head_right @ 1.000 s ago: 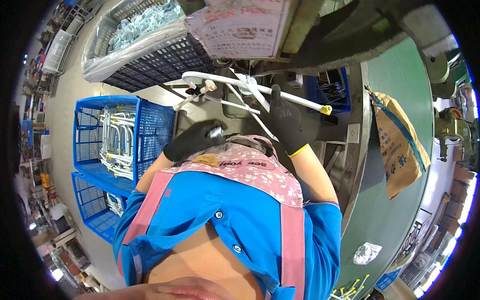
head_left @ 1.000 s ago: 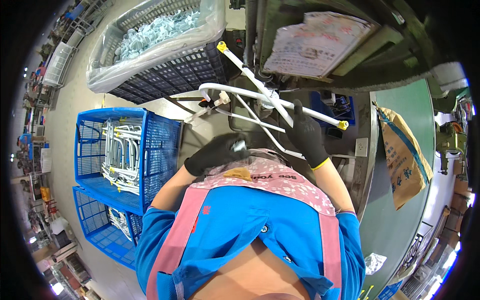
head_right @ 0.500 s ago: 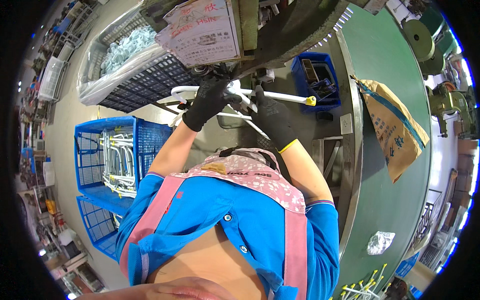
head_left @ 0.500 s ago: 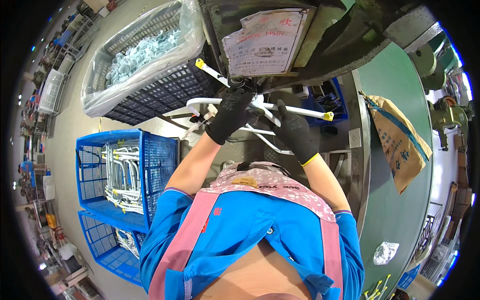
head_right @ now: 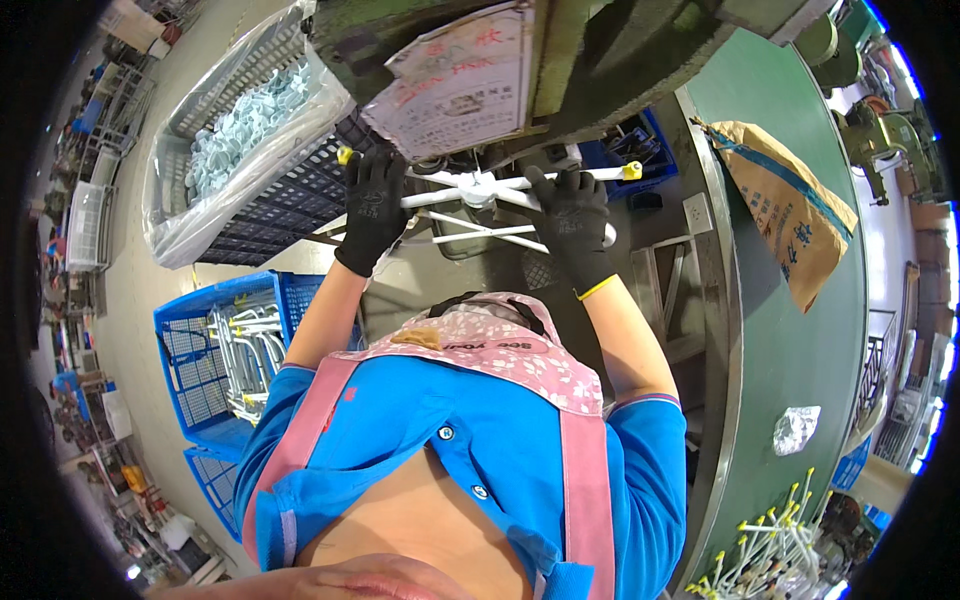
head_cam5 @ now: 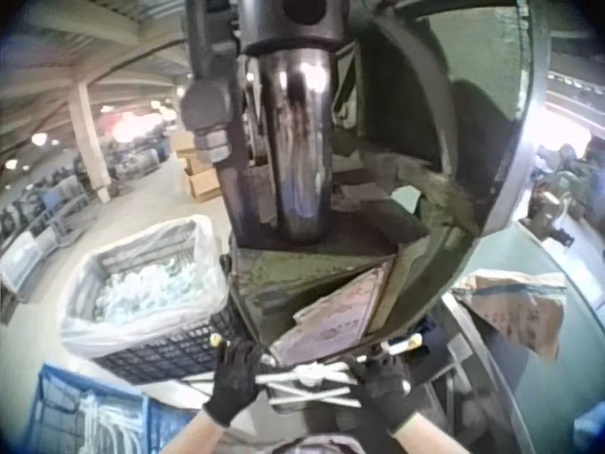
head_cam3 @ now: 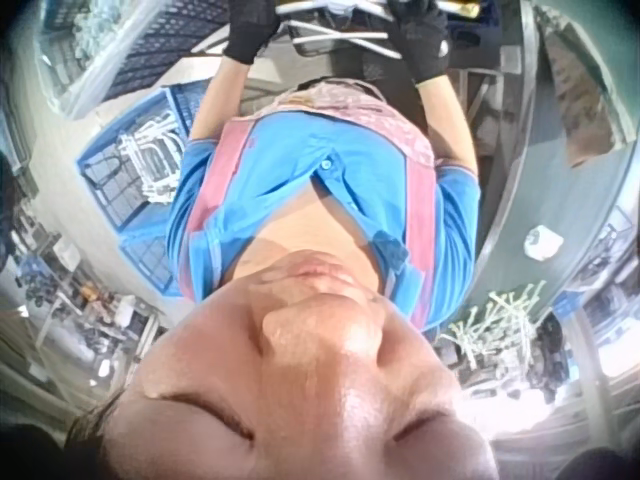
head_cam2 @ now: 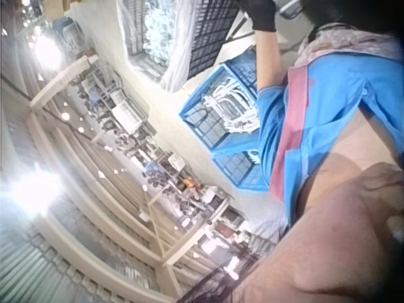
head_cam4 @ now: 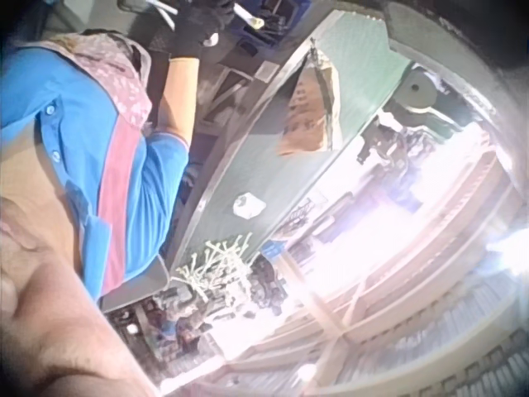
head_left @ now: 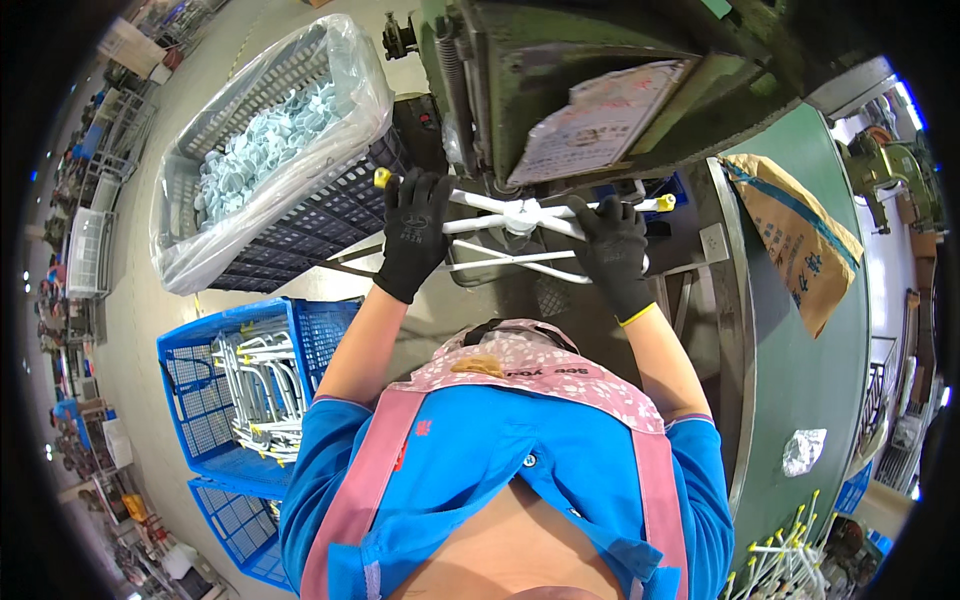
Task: The person assembles white plastic hangers by inserting small white plastic clips into the ends of the hanger arms. They pick hangers from blue crates, attach clips, and place the finished hangers into a large gray bin.
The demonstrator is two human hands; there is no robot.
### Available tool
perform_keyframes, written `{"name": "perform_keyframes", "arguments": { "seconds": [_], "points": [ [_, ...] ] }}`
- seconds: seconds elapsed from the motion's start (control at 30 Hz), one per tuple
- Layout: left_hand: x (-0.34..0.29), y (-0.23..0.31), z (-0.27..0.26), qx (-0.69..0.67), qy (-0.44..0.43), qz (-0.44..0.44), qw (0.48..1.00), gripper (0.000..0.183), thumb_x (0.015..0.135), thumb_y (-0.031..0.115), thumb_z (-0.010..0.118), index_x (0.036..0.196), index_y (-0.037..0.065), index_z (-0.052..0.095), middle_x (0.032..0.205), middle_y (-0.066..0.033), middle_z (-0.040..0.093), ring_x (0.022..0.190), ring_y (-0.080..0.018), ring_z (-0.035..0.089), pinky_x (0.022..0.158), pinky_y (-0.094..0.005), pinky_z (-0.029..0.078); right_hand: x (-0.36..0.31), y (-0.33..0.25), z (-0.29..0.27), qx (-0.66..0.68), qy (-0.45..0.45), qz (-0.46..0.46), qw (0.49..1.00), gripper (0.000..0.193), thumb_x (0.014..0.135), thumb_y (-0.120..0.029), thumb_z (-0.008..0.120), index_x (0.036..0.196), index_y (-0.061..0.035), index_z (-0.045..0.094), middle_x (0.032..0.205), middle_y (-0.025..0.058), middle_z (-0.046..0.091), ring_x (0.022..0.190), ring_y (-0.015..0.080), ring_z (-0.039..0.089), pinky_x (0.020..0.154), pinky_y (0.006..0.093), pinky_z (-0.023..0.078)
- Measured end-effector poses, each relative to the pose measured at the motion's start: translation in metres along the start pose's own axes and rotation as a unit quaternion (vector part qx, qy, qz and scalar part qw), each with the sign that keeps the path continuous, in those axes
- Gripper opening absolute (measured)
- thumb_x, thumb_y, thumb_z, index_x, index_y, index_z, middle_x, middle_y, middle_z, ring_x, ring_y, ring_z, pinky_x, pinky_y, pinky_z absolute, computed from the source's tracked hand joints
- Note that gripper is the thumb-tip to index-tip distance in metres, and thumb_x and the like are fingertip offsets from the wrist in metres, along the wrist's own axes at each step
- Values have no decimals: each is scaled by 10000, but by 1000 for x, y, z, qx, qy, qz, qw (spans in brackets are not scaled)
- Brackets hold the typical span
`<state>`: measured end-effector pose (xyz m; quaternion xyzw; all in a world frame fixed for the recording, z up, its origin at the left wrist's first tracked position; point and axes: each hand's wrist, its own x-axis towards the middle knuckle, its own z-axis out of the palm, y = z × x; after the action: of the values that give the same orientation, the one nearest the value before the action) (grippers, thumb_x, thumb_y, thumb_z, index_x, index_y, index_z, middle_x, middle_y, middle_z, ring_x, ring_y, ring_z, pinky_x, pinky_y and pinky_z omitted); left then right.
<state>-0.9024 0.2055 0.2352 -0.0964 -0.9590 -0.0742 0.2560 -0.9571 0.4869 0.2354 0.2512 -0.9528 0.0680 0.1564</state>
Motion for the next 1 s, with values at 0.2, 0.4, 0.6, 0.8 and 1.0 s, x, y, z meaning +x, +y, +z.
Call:
{"name": "perform_keyframes", "arguments": {
  "seconds": [0.2, 0.4, 0.6, 0.8, 1.0],
  "points": [
    [-8, -10, 4, -20, -36, 39, 998, 511, 635, 102, 625, 1135, 36, 542, 1015, -162, 572, 919, -342, 550, 803, -498, 401, 20, 23, 19, 3, -2, -55, 998, 243, 621, -291, 748, 800, -154, 654, 794, 78, 620, 759, 273, 622, 642, 389, 483],
    [0, -12, 0, 24, -118, 29, 992, 374, 653, 187, 719, 980, 93, 564, 907, -103, 595, 874, -285, 579, 692, -419, 399, 24, 26, 27, 13, -40, -36, 998, 199, 705, -345, 717, 762, -172, 635, 757, 57, 614, 695, 274, 636, 576, 410, 475],
    [-2, -13, 1, 35, -74, 59, 995, 316, 685, 193, 687, 961, 100, 565, 880, -92, 597, 872, -273, 582, 708, -415, 403, 25, 25, 25, 16, -39, -28, 999, 207, 697, -355, 723, 754, -172, 644, 738, 56, 618, 719, 259, 637, 608, 401, 486],
    [-7, -14, 11, 51, -5, 58, 997, 319, 734, 193, 635, 1035, 106, 575, 900, -86, 597, 902, -265, 576, 766, -431, 399, 26, 25, 22, 22, -38, -46, 998, 222, 672, -355, 741, 776, -179, 656, 736, 46, 615, 740, 250, 631, 649, 388, 493],
    [-6, -14, 10, 66, -72, 49, 994, 324, 736, 207, 642, 1038, 112, 572, 918, -84, 592, 928, -263, 566, 777, -433, 394, 26, 24, 20, 24, -56, -35, 998, 217, 677, -355, 738, 761, -176, 647, 733, 46, 611, 746, 249, 631, 649, 389, 489]
  ]
}}
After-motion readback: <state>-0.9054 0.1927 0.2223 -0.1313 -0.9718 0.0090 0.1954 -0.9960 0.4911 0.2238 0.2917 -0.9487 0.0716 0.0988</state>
